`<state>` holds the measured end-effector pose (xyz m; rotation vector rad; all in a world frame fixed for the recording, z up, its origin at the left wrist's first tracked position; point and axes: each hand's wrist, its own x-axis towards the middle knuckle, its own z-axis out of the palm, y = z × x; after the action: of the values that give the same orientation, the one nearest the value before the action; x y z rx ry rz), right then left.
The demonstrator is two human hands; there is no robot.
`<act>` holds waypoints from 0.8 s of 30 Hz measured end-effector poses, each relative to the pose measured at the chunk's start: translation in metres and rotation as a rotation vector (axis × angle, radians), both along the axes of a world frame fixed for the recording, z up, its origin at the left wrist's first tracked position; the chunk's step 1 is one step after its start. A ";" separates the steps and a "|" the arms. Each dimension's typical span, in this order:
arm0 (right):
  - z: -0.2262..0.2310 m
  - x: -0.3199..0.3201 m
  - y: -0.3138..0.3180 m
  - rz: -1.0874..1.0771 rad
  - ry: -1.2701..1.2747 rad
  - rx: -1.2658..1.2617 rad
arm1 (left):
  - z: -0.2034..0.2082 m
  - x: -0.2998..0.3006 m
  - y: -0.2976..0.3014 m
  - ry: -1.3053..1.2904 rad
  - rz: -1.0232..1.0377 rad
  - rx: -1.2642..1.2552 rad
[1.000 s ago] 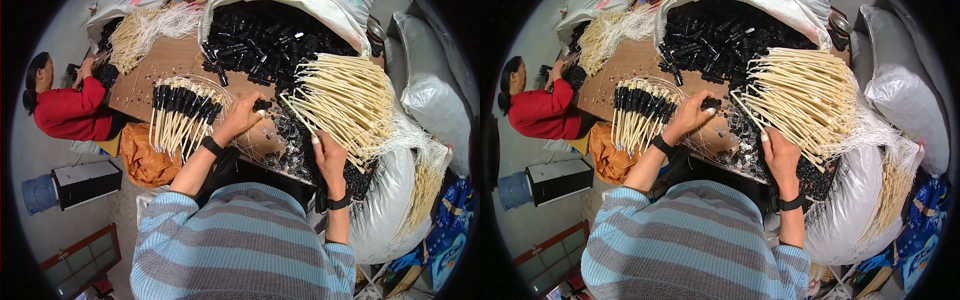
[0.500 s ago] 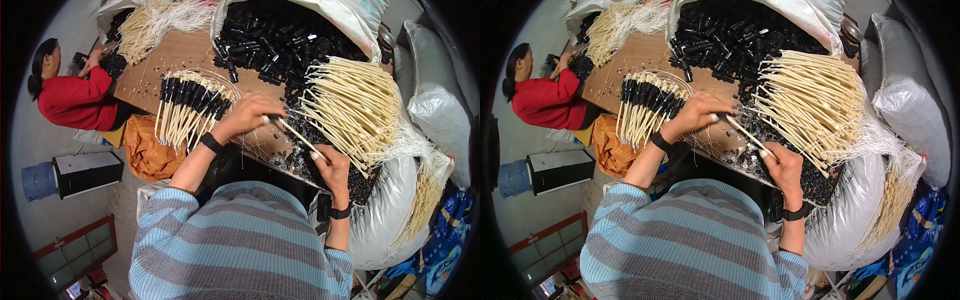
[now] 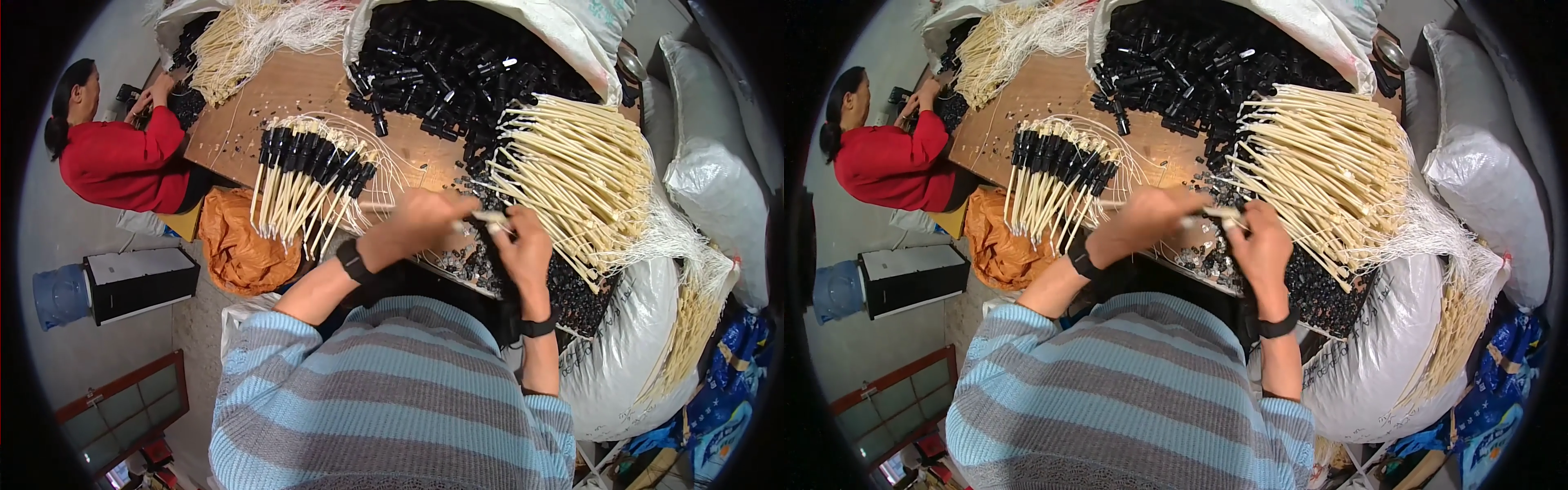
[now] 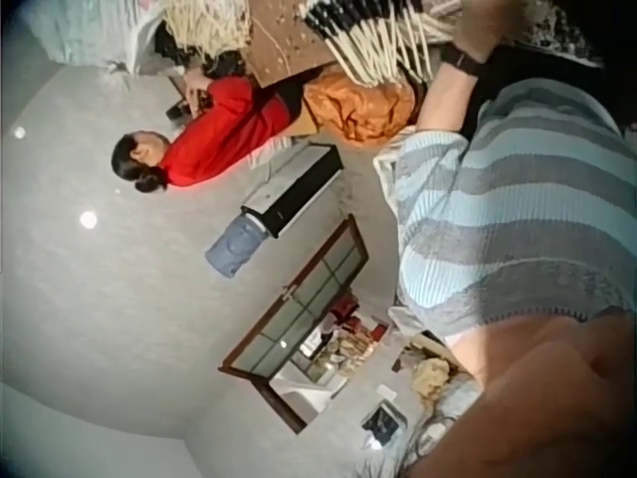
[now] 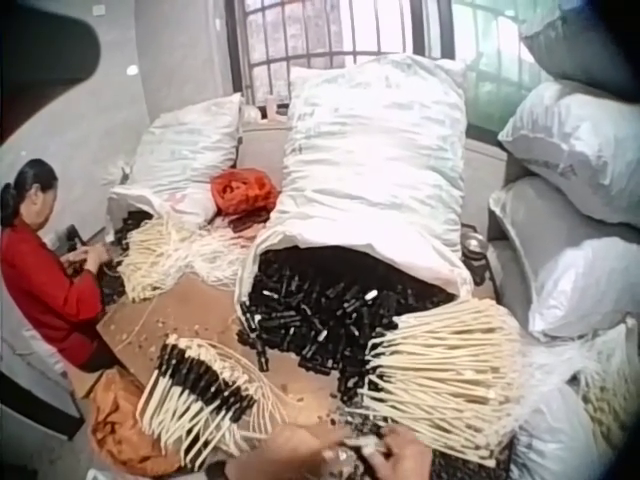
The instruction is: The person picks up a black plastic component and a white corded stick, inserts the stick into the component, and slides a small metal ring over the assembly. They repeat this process for several components, occasionally moving finished pieces aside on the table.
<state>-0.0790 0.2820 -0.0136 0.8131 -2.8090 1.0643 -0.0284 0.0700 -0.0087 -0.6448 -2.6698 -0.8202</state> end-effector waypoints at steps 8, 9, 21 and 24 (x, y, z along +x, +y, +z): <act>0.029 0.013 -0.010 0.304 -0.251 -0.278 | -0.009 -0.001 -0.006 -0.865 0.243 1.032; 0.020 0.018 -0.016 0.265 -0.113 -0.126 | 0.002 -0.003 0.007 -0.938 0.217 1.060; 0.014 0.025 -0.018 0.054 0.054 -0.073 | -0.004 0.010 -0.005 -0.278 0.259 0.171; 0.014 0.024 -0.019 0.051 0.054 -0.083 | 0.001 0.013 -0.002 -0.378 0.224 0.116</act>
<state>-0.0551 0.2627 -0.0001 0.8956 -2.6943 1.1393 -0.0153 0.0676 -0.0079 -0.1685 -2.9215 -1.1142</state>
